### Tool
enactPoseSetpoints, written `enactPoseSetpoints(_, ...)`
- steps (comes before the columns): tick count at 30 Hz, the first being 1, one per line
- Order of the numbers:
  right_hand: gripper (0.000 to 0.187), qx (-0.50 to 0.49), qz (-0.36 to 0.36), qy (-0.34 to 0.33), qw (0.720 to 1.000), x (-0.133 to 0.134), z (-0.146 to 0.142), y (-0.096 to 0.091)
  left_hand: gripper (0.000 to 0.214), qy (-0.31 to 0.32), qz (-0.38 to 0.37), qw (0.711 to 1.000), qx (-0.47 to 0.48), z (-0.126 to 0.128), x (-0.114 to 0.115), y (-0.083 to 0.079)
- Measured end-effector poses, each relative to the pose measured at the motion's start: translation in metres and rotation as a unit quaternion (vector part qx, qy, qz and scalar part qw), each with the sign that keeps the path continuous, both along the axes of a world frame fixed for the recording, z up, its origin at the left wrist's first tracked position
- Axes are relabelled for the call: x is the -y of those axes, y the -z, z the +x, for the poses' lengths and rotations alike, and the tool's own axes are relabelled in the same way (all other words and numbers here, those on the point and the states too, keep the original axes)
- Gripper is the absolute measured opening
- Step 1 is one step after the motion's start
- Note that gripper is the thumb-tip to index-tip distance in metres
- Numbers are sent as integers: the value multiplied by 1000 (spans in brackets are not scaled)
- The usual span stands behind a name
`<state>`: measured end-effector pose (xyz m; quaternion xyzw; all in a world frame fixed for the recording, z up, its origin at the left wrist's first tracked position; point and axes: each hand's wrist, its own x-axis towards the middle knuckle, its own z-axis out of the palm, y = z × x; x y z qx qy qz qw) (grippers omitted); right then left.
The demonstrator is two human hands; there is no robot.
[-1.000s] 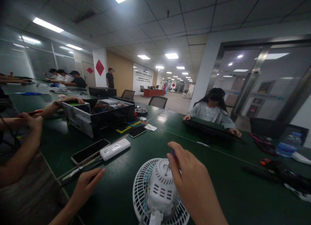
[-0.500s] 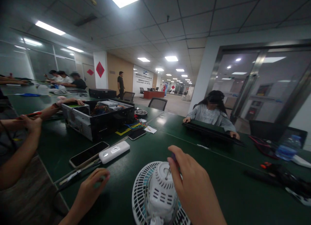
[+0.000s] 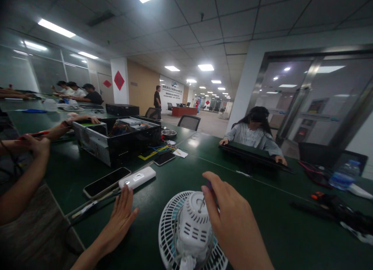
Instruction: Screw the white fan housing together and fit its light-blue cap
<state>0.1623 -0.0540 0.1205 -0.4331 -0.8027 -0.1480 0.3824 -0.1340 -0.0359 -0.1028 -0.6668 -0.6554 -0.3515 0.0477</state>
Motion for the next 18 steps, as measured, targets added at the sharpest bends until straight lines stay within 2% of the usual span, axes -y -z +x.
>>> enactPoseSetpoints(3, 32, -3, 12, -8, 1000, 0, 2, 0, 62, -9, 17, 998, 63, -6, -4, 6)
enactPoseSetpoints(6, 32, -2, 28, -22, 999, 0, 2, -1, 58, -28, 36, 989, 142, -15, -2, 2)
enactPoseSetpoints(9, 31, 3, 54, -17, 998, -2, 0, -1, 54, -38, 55, 975, 213, -22, 6, -11)
enactPoseSetpoints(13, 28, -6, 75, -1, 997, -5, -4, 1, 41, -12, 41, 953, 300, -20, 20, -31)
enactPoseSetpoints(18, 27, -15, 65, -3, 998, -4, -5, 1, 16, -35, 53, 940, 335, -14, 35, -51)
